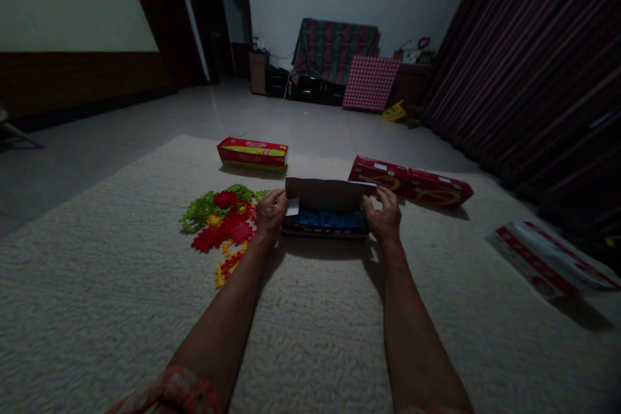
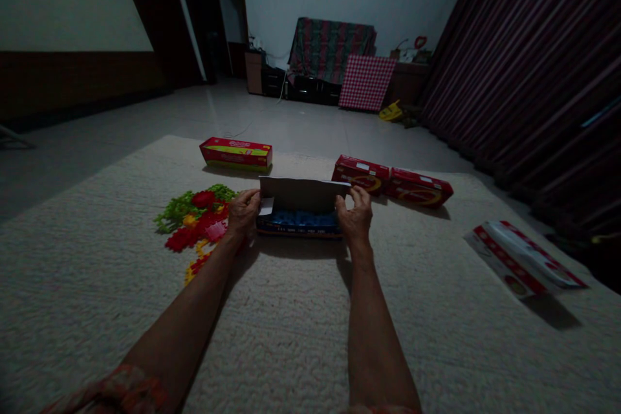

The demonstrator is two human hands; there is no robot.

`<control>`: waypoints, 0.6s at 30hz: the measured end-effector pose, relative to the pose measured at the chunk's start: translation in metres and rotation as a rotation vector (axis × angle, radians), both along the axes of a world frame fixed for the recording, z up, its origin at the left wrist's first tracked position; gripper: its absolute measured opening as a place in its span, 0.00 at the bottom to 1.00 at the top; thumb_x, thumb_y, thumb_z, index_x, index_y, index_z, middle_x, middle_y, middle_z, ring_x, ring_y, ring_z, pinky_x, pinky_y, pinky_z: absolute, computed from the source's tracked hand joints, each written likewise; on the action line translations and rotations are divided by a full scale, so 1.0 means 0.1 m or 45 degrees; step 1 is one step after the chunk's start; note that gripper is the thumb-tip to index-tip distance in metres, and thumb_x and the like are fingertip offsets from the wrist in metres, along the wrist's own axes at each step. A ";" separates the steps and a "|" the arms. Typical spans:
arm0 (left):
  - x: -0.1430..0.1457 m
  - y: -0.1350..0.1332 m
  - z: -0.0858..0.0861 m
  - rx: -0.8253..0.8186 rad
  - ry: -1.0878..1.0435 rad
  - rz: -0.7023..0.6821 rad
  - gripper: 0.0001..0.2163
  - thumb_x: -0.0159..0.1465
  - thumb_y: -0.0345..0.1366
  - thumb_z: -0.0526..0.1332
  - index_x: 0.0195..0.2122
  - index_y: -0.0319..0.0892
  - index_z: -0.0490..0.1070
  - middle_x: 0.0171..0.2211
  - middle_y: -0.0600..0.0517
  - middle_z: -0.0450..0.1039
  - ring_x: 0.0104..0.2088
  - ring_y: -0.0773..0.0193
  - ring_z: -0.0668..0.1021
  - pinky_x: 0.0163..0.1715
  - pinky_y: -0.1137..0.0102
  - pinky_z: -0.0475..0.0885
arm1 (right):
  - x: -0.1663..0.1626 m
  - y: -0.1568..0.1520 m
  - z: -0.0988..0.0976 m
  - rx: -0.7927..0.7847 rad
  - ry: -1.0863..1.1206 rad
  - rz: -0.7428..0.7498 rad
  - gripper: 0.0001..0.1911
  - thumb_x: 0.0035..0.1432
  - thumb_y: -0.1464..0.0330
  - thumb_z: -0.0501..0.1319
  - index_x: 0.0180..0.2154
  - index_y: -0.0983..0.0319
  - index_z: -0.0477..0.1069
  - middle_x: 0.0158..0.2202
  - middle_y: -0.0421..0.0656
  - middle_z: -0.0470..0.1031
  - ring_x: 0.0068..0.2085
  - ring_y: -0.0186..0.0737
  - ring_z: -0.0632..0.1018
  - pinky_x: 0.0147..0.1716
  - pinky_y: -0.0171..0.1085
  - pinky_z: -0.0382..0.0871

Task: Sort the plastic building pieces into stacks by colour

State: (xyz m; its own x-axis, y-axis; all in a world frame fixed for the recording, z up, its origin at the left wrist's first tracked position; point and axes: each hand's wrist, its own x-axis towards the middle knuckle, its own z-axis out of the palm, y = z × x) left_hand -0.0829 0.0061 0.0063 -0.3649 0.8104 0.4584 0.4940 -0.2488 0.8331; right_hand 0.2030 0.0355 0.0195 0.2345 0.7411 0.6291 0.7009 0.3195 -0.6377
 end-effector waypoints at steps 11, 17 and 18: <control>-0.06 0.04 -0.02 -0.118 0.178 -0.060 0.11 0.58 0.38 0.63 0.40 0.44 0.81 0.53 0.46 0.78 0.54 0.52 0.78 0.59 0.57 0.73 | 0.03 -0.02 -0.05 -0.191 -0.262 0.155 0.19 0.53 0.64 0.59 0.45 0.62 0.78 0.59 0.55 0.71 0.60 0.55 0.73 0.62 0.54 0.66; -0.09 0.00 0.01 -0.082 0.418 -0.171 0.14 0.59 0.42 0.66 0.44 0.43 0.78 0.59 0.43 0.72 0.61 0.47 0.73 0.64 0.53 0.67 | 0.05 -0.05 -0.03 -0.276 -0.338 0.243 0.20 0.54 0.61 0.61 0.47 0.64 0.77 0.55 0.57 0.75 0.57 0.56 0.75 0.61 0.56 0.67; -0.09 -0.02 0.03 -0.081 0.463 -0.191 0.15 0.59 0.43 0.66 0.45 0.43 0.77 0.58 0.42 0.73 0.61 0.47 0.73 0.65 0.52 0.66 | 0.05 -0.05 -0.03 -0.292 -0.345 0.260 0.22 0.53 0.59 0.63 0.47 0.63 0.76 0.54 0.57 0.76 0.57 0.57 0.75 0.60 0.56 0.68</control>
